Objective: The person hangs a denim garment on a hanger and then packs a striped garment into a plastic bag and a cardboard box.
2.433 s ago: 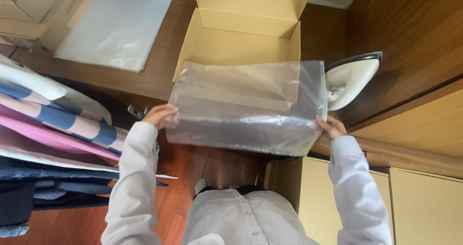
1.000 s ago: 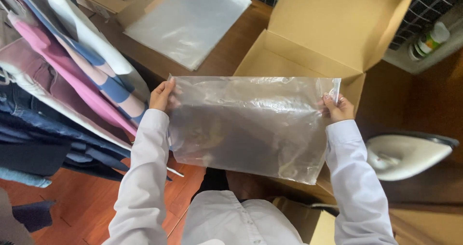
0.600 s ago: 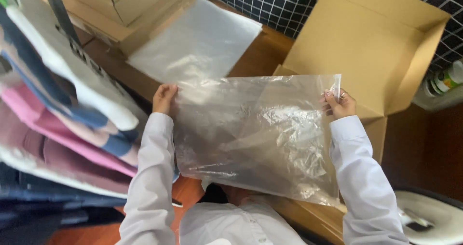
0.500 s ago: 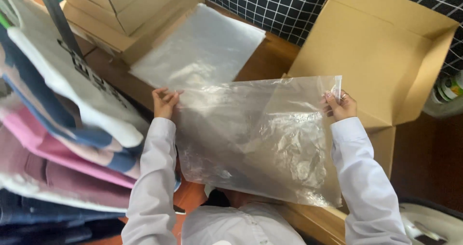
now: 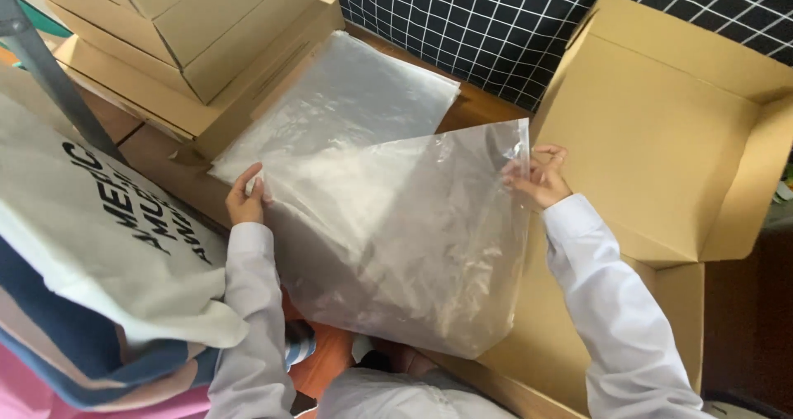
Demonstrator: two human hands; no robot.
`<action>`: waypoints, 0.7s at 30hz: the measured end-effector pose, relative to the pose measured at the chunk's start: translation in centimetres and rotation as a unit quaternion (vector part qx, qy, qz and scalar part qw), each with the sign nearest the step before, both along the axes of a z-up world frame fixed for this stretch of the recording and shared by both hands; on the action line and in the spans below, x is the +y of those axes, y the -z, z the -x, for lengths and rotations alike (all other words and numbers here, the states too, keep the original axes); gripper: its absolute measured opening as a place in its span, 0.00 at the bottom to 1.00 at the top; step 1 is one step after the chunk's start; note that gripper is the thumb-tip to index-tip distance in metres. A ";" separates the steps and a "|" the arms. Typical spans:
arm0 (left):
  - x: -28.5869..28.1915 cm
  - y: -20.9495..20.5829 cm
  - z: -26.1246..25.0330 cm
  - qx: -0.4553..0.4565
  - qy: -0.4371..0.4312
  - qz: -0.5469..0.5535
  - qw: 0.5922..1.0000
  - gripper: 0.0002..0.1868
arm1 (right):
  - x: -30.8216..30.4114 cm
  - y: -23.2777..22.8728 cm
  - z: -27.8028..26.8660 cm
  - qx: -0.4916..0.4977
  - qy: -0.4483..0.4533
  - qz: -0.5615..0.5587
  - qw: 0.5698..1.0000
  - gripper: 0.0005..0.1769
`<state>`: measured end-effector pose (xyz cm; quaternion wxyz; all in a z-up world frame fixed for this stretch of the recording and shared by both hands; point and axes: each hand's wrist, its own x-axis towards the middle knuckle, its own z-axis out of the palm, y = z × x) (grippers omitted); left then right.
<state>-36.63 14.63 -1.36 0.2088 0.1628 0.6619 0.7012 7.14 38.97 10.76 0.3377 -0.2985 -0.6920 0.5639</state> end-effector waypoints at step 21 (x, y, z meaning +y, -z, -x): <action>-0.6 -2.8 4.5 -0.072 0.052 0.042 0.995 0.17 | 4.7 0.8 13.8 -0.267 -0.022 0.112 0.957 0.23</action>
